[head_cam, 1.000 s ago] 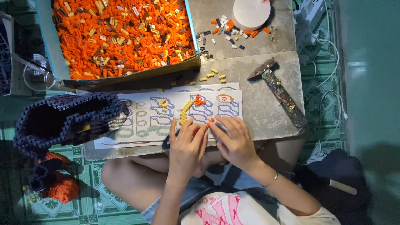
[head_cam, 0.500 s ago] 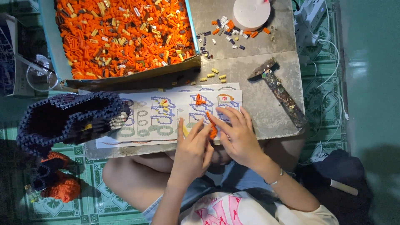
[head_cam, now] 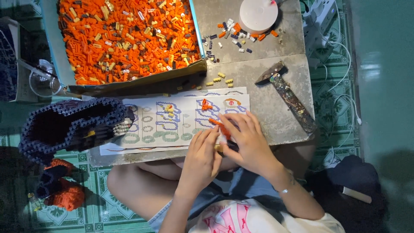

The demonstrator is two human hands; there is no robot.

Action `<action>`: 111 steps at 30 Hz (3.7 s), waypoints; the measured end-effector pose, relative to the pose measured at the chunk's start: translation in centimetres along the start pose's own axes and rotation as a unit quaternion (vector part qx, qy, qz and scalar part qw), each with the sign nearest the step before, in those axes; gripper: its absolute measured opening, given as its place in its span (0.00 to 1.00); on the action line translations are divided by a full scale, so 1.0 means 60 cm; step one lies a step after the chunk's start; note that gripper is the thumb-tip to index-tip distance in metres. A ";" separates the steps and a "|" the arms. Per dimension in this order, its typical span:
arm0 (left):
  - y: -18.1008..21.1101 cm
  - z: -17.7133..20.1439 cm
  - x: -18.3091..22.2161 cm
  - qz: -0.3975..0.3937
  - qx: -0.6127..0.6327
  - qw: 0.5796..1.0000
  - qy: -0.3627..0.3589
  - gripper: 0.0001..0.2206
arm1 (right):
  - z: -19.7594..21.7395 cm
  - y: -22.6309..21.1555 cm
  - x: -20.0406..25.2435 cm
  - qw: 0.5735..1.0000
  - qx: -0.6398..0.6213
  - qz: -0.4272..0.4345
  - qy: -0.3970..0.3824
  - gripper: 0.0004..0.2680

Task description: The person assembles a model using small interlocking toy blocks by following a printed instruction sheet.

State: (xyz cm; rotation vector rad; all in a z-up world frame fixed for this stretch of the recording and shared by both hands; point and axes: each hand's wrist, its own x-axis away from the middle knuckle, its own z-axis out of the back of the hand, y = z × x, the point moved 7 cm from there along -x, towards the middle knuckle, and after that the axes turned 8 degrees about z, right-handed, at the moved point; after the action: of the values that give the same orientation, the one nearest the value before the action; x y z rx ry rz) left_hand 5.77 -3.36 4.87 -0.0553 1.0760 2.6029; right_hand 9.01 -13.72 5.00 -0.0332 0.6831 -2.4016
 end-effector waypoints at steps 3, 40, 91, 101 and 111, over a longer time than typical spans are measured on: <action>-0.001 0.001 0.007 0.003 -0.036 0.998 -0.041 0.21 | 0.005 -0.001 0.035 0.999 -0.030 -0.017 0.001 0.30; -0.030 0.008 -0.004 0.040 -0.061 0.996 -0.060 0.07 | 0.022 0.094 0.052 0.996 -0.026 -0.052 0.067 0.19; -0.136 -0.151 -0.485 0.020 -0.185 0.979 0.085 0.17 | 0.038 0.085 0.046 0.990 -0.024 -0.039 0.135 0.09; -0.152 -0.130 -0.478 0.044 -0.021 0.992 0.112 0.09 | 0.031 0.089 0.044 0.990 -0.015 -0.047 0.132 0.09; -0.044 0.013 -0.247 -0.066 0.150 0.982 0.089 0.07 | 0.034 0.092 0.051 0.981 -0.031 -0.028 0.189 0.10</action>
State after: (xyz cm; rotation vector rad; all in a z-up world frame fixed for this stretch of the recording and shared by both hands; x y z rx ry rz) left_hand 20.69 -5.25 5.95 -0.2831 1.4631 2.3251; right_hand 10.09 -20.14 3.66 0.3936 0.9385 -2.4646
